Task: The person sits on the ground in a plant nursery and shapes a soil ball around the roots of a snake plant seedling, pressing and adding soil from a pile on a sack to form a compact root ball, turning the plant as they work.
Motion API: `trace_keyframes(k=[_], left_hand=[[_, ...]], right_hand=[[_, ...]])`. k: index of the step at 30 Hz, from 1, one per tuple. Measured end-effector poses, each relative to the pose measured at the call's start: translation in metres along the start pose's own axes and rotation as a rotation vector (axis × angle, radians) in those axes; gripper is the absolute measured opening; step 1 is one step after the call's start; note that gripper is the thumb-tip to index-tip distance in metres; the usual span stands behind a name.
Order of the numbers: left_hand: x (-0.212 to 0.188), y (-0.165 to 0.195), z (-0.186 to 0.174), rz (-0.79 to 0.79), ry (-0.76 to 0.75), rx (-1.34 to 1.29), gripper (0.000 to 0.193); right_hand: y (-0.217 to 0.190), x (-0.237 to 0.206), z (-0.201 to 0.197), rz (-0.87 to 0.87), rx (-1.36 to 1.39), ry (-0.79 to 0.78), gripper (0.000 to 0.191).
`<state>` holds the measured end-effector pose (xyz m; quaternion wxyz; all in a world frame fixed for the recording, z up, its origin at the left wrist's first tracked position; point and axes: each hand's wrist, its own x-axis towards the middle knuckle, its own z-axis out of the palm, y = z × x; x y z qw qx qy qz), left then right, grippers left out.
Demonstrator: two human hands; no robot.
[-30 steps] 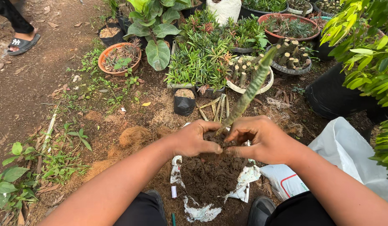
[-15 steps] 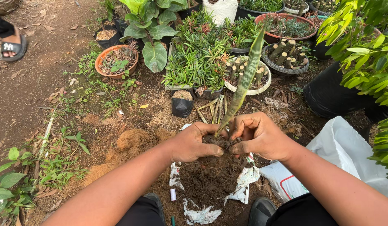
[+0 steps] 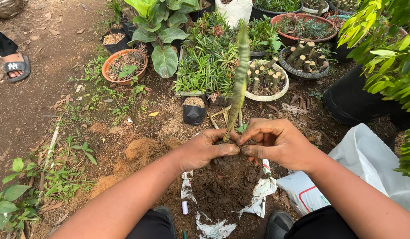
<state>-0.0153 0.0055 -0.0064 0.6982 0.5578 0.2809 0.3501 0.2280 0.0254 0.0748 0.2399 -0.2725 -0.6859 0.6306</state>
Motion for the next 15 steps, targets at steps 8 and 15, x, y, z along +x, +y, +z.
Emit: trace_keyframes(k=[8,15], left_hand=[[-0.008,0.001,0.007,-0.045,-0.107,0.166,0.040],[-0.011,0.006,0.023,-0.129,-0.111,0.135,0.046]], right_hand=[[0.005,-0.013,0.009,-0.156,-0.366,-0.040,0.023],[0.034,-0.013,-0.005,0.082,0.130,-0.135,0.025]])
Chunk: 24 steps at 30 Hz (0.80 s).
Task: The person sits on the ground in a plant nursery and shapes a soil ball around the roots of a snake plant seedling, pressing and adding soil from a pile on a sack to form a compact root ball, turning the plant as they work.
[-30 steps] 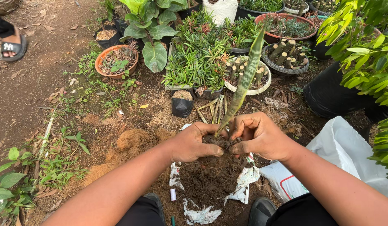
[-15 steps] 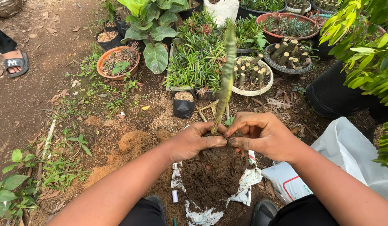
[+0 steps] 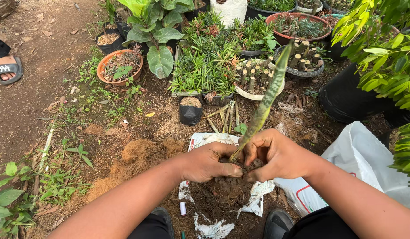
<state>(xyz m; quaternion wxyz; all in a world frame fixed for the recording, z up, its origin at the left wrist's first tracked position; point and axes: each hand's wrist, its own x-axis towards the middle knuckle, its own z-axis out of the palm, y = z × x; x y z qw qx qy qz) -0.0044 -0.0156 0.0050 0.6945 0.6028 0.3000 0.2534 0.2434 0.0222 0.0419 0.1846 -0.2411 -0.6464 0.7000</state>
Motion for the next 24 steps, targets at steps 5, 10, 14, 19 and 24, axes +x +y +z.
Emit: trace_keyframes(k=[5,10,14,19,24], left_hand=[[0.000,0.004,0.001,0.031,-0.054,0.021,0.049],[-0.001,0.008,0.002,0.079,-0.062,0.202,0.054],[0.001,0.009,0.002,0.119,-0.093,0.251,0.054],[0.007,0.008,0.002,0.142,-0.113,0.191,0.056],[0.026,0.006,0.003,0.067,-0.121,0.230,0.056]], right_hand=[[0.008,0.007,-0.009,-0.089,0.061,-0.083,0.031],[0.010,0.009,-0.016,-0.048,0.046,-0.132,0.030],[0.016,0.012,-0.020,-0.100,0.103,-0.202,0.030],[0.024,0.009,-0.028,0.084,0.225,-0.131,0.030],[0.029,-0.002,-0.044,0.076,0.213,-0.130,0.031]])
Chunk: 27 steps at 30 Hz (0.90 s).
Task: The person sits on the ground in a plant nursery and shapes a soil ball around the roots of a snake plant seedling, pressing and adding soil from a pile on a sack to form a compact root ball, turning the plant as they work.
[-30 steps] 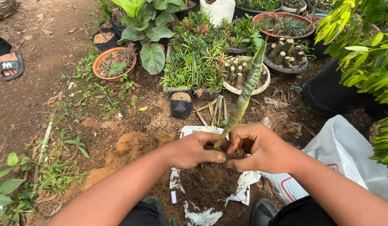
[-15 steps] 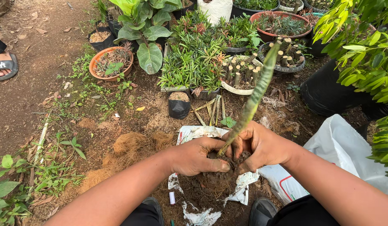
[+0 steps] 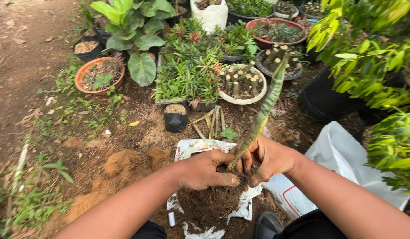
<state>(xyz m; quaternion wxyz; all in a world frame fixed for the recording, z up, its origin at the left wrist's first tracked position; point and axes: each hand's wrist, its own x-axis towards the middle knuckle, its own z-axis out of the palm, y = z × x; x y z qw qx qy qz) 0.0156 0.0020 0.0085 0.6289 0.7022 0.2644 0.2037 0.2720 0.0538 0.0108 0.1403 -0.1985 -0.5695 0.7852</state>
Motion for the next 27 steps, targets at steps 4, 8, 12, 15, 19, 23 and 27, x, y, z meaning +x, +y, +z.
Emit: trace_keyframes(k=[4,8,12,15,19,23,27], left_hand=[[0.025,-0.009,0.003,0.036,-0.067,-0.141,0.051],[0.047,-0.021,0.008,0.094,-0.139,-0.210,0.044],[0.063,-0.029,0.012,0.036,-0.187,-0.282,0.047],[0.074,-0.033,0.016,-0.017,-0.216,-0.381,0.044],[0.086,-0.038,0.019,0.009,-0.289,-0.300,0.039],[0.096,-0.039,0.022,0.024,-0.381,-0.319,0.034],[0.107,-0.036,0.027,-0.020,-0.404,-0.313,0.031]], right_hand=[[0.001,-0.020,-0.014,-0.080,-0.047,0.001,0.032],[0.010,-0.034,-0.026,-0.031,0.184,0.032,0.030],[0.018,-0.043,-0.041,-0.029,0.209,0.002,0.033],[0.017,-0.049,-0.053,-0.027,0.083,-0.034,0.041],[0.015,-0.060,-0.057,0.115,0.243,-0.098,0.048],[0.016,-0.069,-0.057,0.032,0.035,-0.036,0.057],[0.007,-0.079,-0.064,0.078,-0.054,-0.089,0.058]])
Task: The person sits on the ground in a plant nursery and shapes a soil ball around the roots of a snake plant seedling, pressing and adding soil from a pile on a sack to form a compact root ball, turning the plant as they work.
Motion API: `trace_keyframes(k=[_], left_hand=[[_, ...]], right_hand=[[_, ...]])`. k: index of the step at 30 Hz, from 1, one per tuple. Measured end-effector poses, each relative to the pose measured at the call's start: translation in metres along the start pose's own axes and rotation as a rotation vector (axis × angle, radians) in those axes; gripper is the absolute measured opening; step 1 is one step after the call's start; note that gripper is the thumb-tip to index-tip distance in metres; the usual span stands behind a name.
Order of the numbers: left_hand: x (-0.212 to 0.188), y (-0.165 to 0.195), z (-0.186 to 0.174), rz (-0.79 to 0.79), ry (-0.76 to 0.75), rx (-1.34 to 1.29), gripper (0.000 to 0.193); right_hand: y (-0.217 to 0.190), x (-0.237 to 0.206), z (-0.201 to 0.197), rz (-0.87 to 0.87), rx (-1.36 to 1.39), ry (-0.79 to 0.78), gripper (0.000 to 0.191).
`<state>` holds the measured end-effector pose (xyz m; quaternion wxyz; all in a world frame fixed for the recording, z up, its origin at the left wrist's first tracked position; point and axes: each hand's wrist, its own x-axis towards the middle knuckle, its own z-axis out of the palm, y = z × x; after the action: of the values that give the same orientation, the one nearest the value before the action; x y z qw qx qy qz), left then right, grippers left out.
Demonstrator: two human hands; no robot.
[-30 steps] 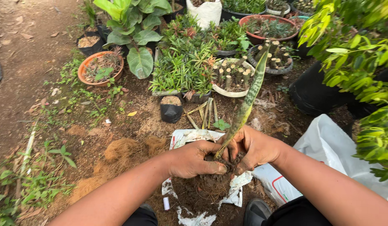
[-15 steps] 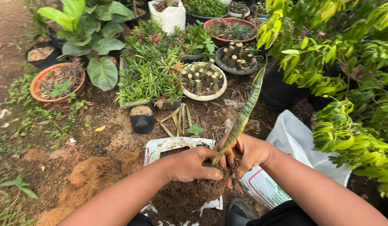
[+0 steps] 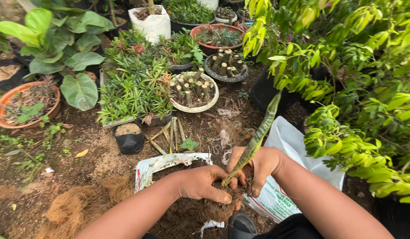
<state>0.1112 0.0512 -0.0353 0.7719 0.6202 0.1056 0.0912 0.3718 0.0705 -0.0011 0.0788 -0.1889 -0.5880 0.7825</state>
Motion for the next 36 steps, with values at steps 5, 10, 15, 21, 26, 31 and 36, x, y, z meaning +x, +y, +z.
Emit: trace_keyframes(k=[5,10,15,21,26,31,36], left_hand=[[0.015,-0.001,0.000,0.112,0.039,0.089,0.032],[0.033,-0.010,-0.001,0.036,0.026,0.005,0.038],[0.041,-0.012,-0.002,0.040,0.002,0.025,0.036],[0.027,0.000,-0.012,0.028,-0.163,-0.030,0.029],[0.002,0.012,-0.036,0.111,0.032,-0.023,0.029],[-0.006,0.025,-0.040,0.194,0.292,-0.085,0.033],[-0.018,0.034,-0.034,0.161,0.365,-0.099,0.061]], right_hand=[[-0.019,-0.026,0.015,0.047,-0.122,0.092,0.038],[-0.037,-0.043,0.034,0.130,-0.107,0.207,0.036],[-0.032,-0.056,0.031,0.142,-0.088,0.246,0.034],[-0.023,-0.098,0.015,0.083,-0.129,0.244,0.032],[-0.032,-0.125,0.024,0.254,-0.083,0.485,0.027],[-0.019,-0.098,0.036,0.703,-0.353,0.485,0.022],[-0.002,-0.052,0.034,0.386,-0.438,0.400,0.026]])
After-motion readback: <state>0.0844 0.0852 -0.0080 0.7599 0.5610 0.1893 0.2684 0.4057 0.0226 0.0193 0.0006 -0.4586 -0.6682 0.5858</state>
